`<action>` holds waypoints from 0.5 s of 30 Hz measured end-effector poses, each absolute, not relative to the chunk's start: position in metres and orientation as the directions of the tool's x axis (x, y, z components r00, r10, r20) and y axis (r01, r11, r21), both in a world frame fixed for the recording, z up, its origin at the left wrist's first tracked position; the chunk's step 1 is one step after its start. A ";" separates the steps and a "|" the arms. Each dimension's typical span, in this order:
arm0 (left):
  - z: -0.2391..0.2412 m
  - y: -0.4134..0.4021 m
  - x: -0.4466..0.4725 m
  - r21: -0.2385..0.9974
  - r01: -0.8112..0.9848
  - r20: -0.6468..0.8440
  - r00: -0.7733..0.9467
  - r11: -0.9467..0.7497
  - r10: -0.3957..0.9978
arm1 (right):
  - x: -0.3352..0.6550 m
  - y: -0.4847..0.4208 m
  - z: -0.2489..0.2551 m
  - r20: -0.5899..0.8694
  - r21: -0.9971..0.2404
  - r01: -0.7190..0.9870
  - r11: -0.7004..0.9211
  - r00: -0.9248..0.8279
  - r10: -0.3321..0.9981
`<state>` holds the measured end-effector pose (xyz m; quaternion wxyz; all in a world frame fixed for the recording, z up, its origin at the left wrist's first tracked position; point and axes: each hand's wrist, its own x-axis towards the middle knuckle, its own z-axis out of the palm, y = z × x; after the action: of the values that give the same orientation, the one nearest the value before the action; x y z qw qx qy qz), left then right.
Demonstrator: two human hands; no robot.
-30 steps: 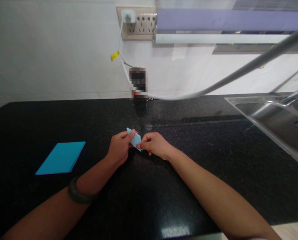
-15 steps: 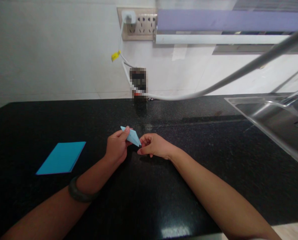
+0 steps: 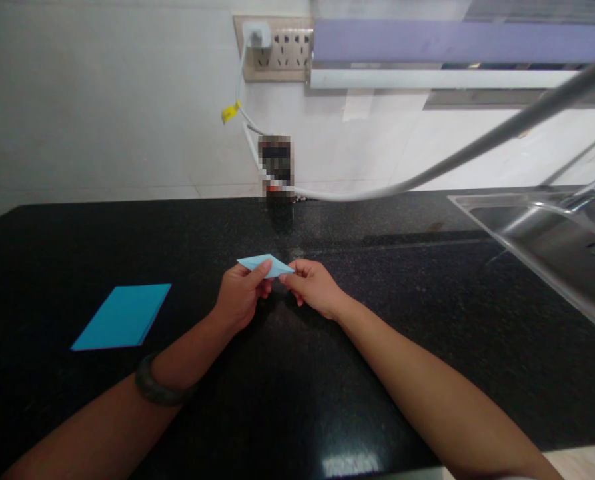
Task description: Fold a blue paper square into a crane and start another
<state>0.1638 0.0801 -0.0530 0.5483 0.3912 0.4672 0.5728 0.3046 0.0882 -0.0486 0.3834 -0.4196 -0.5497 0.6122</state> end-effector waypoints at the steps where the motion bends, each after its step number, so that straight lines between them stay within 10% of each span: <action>1: -0.053 0.080 0.164 0.964 -0.263 -0.063 -0.079 0.041 0.995 | 0.305 0.088 -0.049 -0.078 -0.996 -0.007 -0.086 -0.362 0.929; 15: -0.051 0.077 0.164 0.988 -0.154 -0.019 -0.092 0.005 0.996 | 0.302 0.085 -0.048 -0.048 -0.995 0.096 -0.016 -0.337 0.940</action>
<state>0.1645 0.0768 -0.0508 0.5161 0.4331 0.4860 0.5567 0.3020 0.0853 -0.0482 0.3746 -0.4370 -0.5930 0.5630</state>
